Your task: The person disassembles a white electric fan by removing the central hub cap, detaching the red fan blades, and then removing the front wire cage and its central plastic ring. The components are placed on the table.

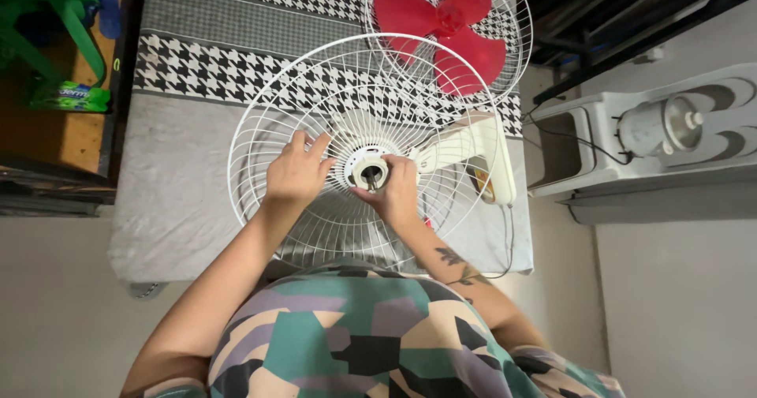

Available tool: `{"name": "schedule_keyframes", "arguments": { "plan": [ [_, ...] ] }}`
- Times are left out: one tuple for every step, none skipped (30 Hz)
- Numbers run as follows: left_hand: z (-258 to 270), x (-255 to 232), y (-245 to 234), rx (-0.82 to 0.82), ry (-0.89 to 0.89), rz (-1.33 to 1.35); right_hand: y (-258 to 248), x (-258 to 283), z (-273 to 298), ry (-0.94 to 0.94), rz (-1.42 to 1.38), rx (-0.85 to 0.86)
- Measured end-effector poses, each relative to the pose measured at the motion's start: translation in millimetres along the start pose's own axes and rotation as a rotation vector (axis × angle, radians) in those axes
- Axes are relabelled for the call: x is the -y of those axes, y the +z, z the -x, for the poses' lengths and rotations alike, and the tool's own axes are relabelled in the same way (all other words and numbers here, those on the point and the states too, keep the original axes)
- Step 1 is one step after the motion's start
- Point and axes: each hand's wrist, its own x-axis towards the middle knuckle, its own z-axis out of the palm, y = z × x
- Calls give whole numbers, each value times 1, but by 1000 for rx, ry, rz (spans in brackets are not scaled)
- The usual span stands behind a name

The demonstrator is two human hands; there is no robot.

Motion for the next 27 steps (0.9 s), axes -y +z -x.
{"name": "schedule_keyframes", "arguments": {
  "plan": [
    [0,0,-1,5,-7,6,8,-1,5,6,10,-30],
    [1,-1,-2,-3,-2,8,13,-2,9,12,20,-59],
    [1,-2,-3,-11,4,10,15,-5,10,4,7,-55],
    [0,-3,-4,-19,9,12,14,-8,8,-4,-7,-51],
    [0,-3,-4,-22,18,12,12,-12,6,-12,-17,-47],
    [-1,-2,-4,-25,26,13,8,-14,4,-53,2,7],
    [-1,-2,-4,-30,36,16,2,-17,-1,-95,23,59],
    [-2,-1,-4,-15,24,16,-5,-18,-6,-137,43,111],
    [-3,-1,-3,-1,11,18,-14,-21,-13,-257,65,185],
    [-3,-1,-3,12,-2,21,-24,-24,-22,-376,85,259],
    [-3,-1,-1,20,-8,19,-33,-26,-32,-498,108,336],
    [-3,1,0,27,-14,18,-39,-26,-41,-549,111,414],
    [-3,2,0,33,-20,15,-45,-25,-51,-602,113,491],
    [-2,3,1,19,-12,32,-49,-23,-59,-654,115,569],
    [-1,4,1,4,-3,47,-51,-20,-66,-737,160,553],
    [-1,5,2,-10,5,62,-52,-17,-72,-820,205,537],
    [-1,6,2,-7,6,52,-54,-14,-78,-905,249,520],
    [-1,6,2,-3,7,42,-56,-12,-81,-924,245,542],
    [-1,6,3,0,5,32,-58,-10,-82,-945,240,564],
    [-2,7,3,0,1,28,-60,-9,-82,-966,235,586],
    [-2,6,3,2,-5,26,-63,-8,-78,-906,239,574],
    [-2,5,3,4,-10,24,-65,-7,-73,-845,244,561],
    [-2,5,3,11,-20,26,-66,-8,-66,-785,247,548],
    [-2,4,3,18,-29,28,-63,-6,-56,-633,164,462],
    [-3,4,2,26,-36,29,-55,-3,-43,-479,83,374],
    [-4,3,2,7,-31,40,-47,-2,-32,-325,2,285],
    [-4,3,2,-9,-26,48,-36,-1,-19,-220,19,234]
  ]
}}
